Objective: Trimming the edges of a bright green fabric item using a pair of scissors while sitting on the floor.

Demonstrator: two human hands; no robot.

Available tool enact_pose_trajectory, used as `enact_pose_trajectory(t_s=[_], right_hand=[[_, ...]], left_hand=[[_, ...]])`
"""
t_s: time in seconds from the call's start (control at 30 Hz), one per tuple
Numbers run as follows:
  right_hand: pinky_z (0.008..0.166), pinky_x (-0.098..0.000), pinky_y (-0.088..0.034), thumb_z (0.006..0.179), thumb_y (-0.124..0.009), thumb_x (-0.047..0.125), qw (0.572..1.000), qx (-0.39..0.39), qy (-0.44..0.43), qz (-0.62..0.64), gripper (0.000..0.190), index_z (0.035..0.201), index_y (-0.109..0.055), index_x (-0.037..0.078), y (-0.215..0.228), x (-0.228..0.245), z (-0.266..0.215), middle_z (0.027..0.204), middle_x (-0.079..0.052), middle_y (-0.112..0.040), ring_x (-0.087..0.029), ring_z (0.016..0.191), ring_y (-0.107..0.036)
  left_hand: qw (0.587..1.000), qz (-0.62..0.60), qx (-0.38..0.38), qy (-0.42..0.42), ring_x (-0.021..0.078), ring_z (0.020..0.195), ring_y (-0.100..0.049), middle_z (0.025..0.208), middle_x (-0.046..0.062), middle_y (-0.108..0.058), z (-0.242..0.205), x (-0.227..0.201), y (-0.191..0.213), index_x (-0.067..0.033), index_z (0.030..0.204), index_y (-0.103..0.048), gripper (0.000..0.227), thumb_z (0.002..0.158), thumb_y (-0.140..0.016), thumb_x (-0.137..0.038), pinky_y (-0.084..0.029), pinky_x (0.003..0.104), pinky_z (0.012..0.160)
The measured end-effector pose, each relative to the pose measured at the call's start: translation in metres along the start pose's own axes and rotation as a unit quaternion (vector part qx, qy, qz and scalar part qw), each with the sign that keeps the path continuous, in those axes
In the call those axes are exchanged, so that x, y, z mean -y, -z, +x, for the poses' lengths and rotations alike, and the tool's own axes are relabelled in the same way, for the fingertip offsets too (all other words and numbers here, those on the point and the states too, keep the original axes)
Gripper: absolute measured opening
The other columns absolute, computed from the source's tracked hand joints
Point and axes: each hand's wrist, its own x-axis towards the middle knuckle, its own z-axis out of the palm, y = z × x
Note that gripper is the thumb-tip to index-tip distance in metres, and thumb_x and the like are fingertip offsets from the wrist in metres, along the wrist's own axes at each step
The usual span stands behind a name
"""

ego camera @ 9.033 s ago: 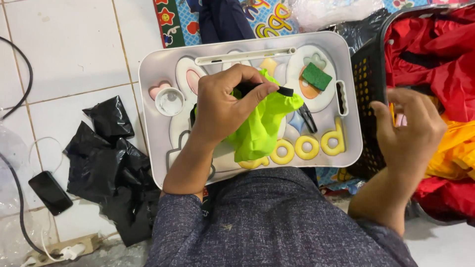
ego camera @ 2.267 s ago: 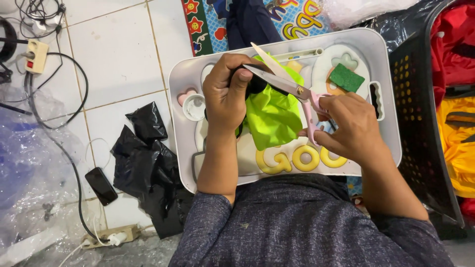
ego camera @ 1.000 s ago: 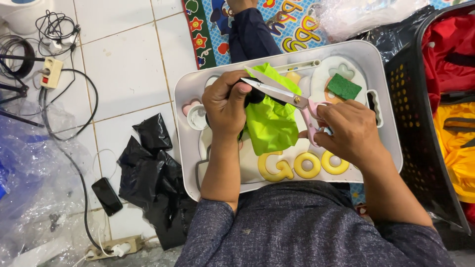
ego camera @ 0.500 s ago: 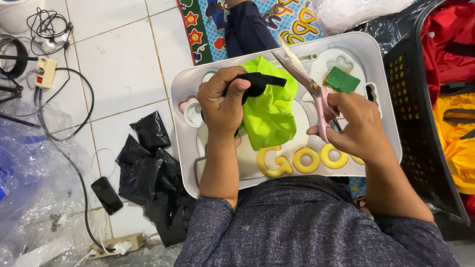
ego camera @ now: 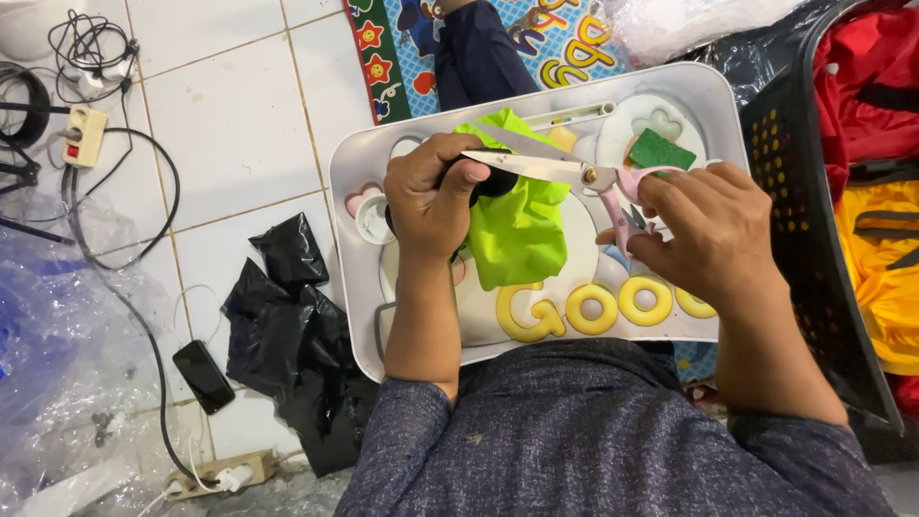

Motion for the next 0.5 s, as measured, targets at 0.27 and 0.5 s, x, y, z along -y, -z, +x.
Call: enact_pose_trajectory(t_s=[0.27,0.5], right_hand=[[0.077,-0.0339,-0.048,0.087,-0.094,0.026,0.997,0.008,0.009,-0.076,0.033,0.100,-0.070,0.007,0.015,-0.006,-0.006,0.088,-0.001,-0.072,-0.020,0.078,-0.068],[0.073,-0.0337,-0.048,0.088,-0.094,0.009,0.999,-0.004,0.007,-0.043,0.024,0.093,-0.071,0.004,0.011,-0.015,-0.016,0.083,-0.004,-0.072,-0.021,0.071,-0.065]], left_hand=[[0.999,-0.009,0.035,-0.013,0.0107,0.062,-0.049,0.076,0.003,-0.068,0.000,-0.003,0.003,0.0015,0.096,-0.071,0.030,0.093,-0.072,-0.028,-0.040,0.024,0.062],[0.999,-0.006,0.041,-0.016,0.0130,0.063,-0.051,0.078,0.004,-0.068,0.001,-0.006,0.000,0.0019,0.093,-0.070,0.021,0.090,-0.074,-0.018,-0.043,0.026,0.064]])
